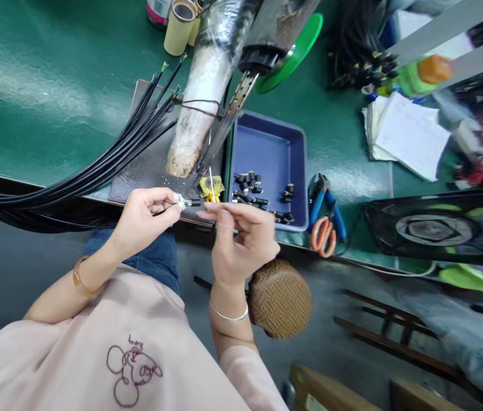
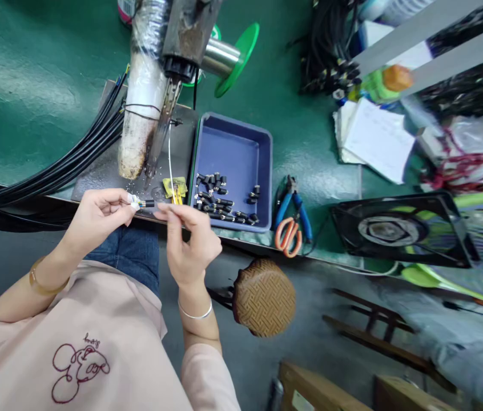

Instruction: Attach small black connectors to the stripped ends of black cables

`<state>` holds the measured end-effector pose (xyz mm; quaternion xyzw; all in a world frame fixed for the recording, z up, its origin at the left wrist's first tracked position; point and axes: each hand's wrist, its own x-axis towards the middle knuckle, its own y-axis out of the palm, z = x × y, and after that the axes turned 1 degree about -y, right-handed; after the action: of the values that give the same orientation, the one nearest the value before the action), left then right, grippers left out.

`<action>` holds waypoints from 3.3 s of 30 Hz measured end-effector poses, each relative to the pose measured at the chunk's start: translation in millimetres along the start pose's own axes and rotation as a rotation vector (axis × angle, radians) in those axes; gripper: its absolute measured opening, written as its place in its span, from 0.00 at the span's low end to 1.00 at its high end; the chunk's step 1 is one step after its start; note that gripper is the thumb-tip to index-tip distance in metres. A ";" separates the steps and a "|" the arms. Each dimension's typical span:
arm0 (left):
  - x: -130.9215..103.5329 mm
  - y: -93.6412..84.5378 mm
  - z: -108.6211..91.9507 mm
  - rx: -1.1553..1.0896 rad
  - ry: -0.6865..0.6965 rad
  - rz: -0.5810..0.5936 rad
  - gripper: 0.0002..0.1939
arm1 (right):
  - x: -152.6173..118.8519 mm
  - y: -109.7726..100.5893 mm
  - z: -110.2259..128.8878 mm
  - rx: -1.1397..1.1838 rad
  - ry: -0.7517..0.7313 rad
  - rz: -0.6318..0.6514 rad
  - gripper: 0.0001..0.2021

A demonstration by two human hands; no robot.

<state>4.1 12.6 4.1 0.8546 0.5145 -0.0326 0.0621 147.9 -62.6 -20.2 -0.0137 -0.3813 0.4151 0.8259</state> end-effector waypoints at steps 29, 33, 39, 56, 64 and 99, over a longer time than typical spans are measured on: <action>4.9 4.6 9.0 -0.026 0.098 -0.123 0.05 | 9.5 12.3 -3.1 -0.072 -0.168 0.100 0.09; 6.9 5.3 7.0 -0.047 0.077 -0.112 0.05 | 13.6 12.2 -3.3 -0.081 -0.184 0.097 0.09; 8.1 7.1 2.8 -0.063 0.064 -0.097 0.06 | 14.5 12.6 -5.6 -0.081 -0.178 0.091 0.09; 10.2 7.1 -0.9 -0.065 0.030 -0.098 0.07 | 16.7 12.1 -7.0 -0.094 -0.186 0.087 0.07; 10.7 8.1 -2.6 -0.066 0.052 -0.114 0.05 | 18.9 10.7 -3.8 -0.147 -0.222 0.085 0.08; 10.8 4.5 -0.8 0.039 0.034 -0.107 0.07 | 16.4 12.4 -4.1 -0.192 -0.237 0.089 0.06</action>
<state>13.1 20.0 3.9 0.8275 0.5596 -0.0314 0.0347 148.1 -41.9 -17.2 -0.0602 -0.5131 0.4119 0.7506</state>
